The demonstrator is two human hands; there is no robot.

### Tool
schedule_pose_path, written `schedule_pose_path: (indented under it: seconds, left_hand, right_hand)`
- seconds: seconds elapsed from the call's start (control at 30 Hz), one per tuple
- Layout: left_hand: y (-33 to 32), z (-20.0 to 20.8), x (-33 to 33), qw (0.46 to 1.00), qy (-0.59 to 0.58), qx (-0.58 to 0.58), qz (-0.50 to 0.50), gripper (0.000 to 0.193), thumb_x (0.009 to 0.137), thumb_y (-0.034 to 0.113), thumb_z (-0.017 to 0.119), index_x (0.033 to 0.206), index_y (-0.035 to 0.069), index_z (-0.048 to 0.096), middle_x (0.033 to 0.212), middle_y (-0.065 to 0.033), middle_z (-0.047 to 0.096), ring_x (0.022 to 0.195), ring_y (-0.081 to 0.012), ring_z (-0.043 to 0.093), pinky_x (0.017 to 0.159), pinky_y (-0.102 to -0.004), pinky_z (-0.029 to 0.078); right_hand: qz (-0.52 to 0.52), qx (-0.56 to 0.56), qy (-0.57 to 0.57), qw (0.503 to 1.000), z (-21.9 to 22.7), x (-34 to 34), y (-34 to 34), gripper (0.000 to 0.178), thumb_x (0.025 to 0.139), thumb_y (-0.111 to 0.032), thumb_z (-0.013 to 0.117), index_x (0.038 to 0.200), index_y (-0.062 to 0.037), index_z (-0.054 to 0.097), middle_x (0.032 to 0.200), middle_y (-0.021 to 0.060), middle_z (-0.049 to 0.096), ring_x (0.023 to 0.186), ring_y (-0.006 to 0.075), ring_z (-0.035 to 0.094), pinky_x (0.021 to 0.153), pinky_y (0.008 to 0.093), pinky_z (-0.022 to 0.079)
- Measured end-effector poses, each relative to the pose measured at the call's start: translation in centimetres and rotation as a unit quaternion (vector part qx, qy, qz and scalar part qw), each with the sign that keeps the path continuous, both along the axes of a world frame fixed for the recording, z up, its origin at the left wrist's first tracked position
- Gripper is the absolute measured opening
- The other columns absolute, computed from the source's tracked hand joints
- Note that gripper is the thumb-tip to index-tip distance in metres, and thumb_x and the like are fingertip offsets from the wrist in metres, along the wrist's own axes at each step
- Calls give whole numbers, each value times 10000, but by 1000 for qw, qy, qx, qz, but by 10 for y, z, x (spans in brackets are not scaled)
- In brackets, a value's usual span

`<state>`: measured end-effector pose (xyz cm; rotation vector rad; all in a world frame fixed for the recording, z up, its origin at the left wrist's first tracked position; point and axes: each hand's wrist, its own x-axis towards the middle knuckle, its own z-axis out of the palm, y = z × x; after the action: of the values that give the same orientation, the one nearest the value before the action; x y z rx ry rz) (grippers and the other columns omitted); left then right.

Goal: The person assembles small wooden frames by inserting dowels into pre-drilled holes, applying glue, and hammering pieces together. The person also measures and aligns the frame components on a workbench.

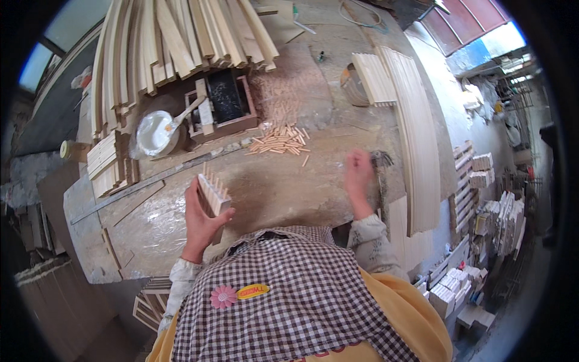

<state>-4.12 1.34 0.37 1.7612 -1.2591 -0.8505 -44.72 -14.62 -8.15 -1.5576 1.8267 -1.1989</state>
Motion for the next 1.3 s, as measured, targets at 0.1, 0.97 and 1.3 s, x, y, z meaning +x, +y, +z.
schedule_pose_path:
  seconds: [0.1,0.97,1.3]
  left_hand:
    - [-3,10,0,997,72,9,-25,1216,643,224,946,1602,-4,233,1462,-177,411,1396,-323,436,1198,-404,339]
    - [-30,4,-20,939,-52,-115,-321,1201,618,400,921,1584,65,291,1503,-166,469,1426,-346,428,1226,-462,250]
    - [-33,-3,-24,938,-55,-100,-326,1272,606,422,936,1599,45,236,1503,-184,472,1429,-344,443,1253,-538,139]
  right_hand:
    - [-191,-24,369,909,-8,-84,46,481,871,-362,798,1140,10,658,1098,188,667,1027,362,638,888,471,507]
    - [324,-75,232,914,210,89,53,446,716,-22,715,1145,-115,637,932,162,710,841,401,700,691,454,543]
    - [327,-13,212,921,216,88,51,482,701,-8,715,1168,-113,661,924,167,711,832,376,713,679,446,557]
